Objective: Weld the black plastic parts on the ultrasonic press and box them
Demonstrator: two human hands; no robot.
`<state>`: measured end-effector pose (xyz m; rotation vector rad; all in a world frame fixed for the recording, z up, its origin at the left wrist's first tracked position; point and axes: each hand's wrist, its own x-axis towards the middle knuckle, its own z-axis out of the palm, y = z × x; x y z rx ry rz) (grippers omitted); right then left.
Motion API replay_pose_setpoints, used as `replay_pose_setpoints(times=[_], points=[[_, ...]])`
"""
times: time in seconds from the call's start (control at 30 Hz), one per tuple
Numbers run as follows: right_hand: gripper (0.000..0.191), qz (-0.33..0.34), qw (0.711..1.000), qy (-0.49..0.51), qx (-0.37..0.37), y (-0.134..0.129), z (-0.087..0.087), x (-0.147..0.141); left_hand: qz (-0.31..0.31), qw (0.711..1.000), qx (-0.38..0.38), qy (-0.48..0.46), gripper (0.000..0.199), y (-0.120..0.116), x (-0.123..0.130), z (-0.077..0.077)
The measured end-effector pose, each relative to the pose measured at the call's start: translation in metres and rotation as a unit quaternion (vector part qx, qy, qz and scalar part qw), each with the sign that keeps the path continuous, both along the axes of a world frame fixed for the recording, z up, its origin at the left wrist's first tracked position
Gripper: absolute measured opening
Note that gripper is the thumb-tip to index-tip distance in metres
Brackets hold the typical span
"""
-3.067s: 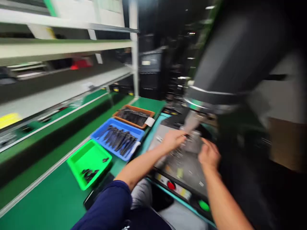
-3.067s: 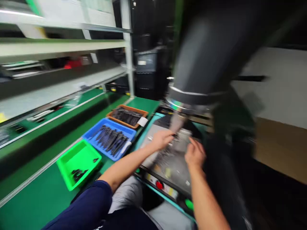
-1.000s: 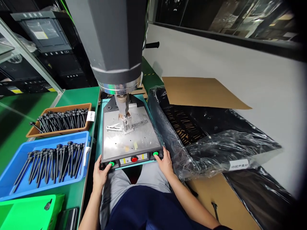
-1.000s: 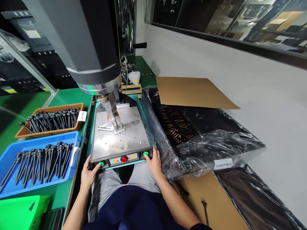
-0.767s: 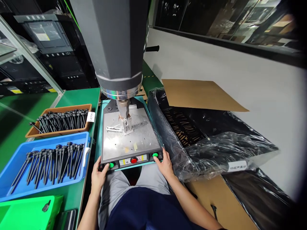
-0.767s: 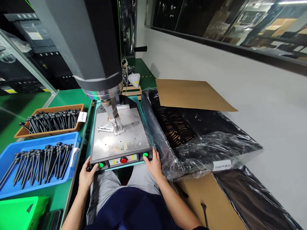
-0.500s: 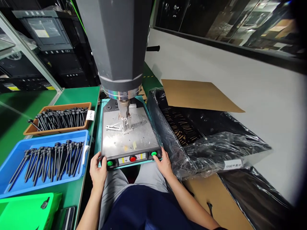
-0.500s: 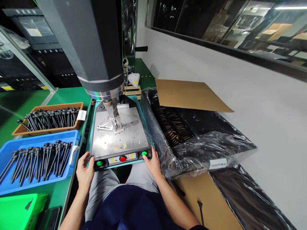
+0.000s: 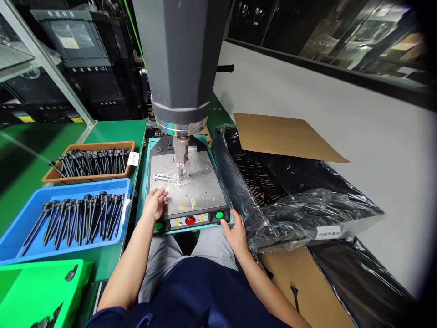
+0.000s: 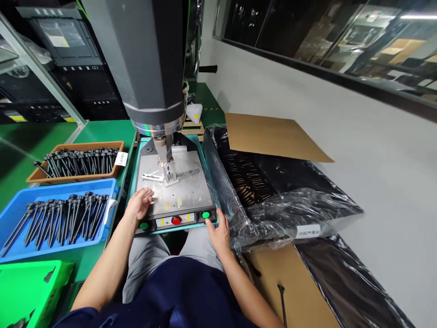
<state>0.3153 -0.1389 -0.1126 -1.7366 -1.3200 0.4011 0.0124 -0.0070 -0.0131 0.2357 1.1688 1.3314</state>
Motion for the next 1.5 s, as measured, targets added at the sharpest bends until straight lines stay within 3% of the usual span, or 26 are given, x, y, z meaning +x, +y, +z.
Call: replay_pose_setpoints(times=[0.13, 0.23, 0.37, 0.47, 0.63, 0.7, 0.77, 0.83, 0.9, 1.0, 1.07, 1.17, 1.27, 1.37, 1.5], points=[[0.05, 0.015, 0.998, 0.049, 0.038, -0.004, 0.02, -0.015, -0.084, 0.988, -0.042, -0.121, 0.007, -0.001, -0.007, 0.008], [0.039, 0.103, 0.976, 0.186, -0.037, -0.005, 0.025, -0.037, -0.127, 0.973, -0.031, -0.192, 0.009, -0.012, -0.012, 0.005], [0.044, 0.239, 0.867, 0.394, -0.191, 0.001, 0.021, -0.079, -0.164, 0.967, 0.014, -0.194, 0.02, -0.026, -0.018, -0.003], [0.052, 0.275, 0.777, 0.518, -0.23, 0.013, 0.025, -0.114, -0.182, 0.966, 0.051, -0.178, 0.029, -0.031, -0.022, -0.005], [0.048, 0.221, 0.622, 0.738, -0.143, 0.047, 0.05, -0.149, -0.141, 0.967, 0.134, -0.166, 0.022, -0.033, -0.021, 0.002], [0.038, 0.212, 0.583, 0.777, -0.104, 0.059, 0.057, -0.148, -0.127, 0.965, 0.153, -0.171, 0.023, -0.032, -0.019, 0.004], [0.025, 0.212, 0.57, 0.789, -0.086, 0.068, 0.058, -0.139, -0.106, 0.966, 0.162, -0.173, 0.023, -0.031, -0.017, 0.005], [0.014, 0.215, 0.585, 0.777, -0.089, 0.072, 0.056, -0.127, -0.09, 0.967, 0.163, -0.173, 0.022, -0.03, -0.015, 0.005], [0.008, 0.228, 0.627, 0.738, -0.099, 0.075, 0.053, -0.115, -0.094, 0.968, 0.161, -0.17, 0.025, -0.03, -0.012, 0.005], [0.023, 0.289, 0.689, 0.655, -0.112, 0.087, 0.058, -0.111, -0.115, 0.967, 0.169, -0.154, 0.04, -0.029, -0.004, 0.01], [0.035, 0.315, 0.729, 0.6, -0.092, 0.103, 0.071, -0.116, -0.128, 0.965, 0.176, -0.143, 0.053, -0.028, 0.002, 0.016], [0.038, 0.27, 0.83, 0.488, -0.002, 0.139, 0.1, -0.124, -0.124, 0.966, 0.179, -0.136, 0.055, -0.025, 0.011, 0.03], [0.034, 0.185, 0.927, 0.303, 0.123, 0.177, 0.128, -0.125, -0.095, 0.968, 0.193, -0.127, 0.045, -0.018, 0.019, 0.049], [0.041, 0.161, 0.963, 0.146, 0.162, 0.208, 0.145, -0.124, -0.081, 0.969, 0.209, -0.104, 0.041, -0.007, 0.024, 0.068], [0.03, 0.216, 0.969, 0.067, 0.099, 0.237, 0.156, -0.125, -0.083, 0.971, 0.208, -0.079, 0.041, 0.012, 0.024, 0.084]])
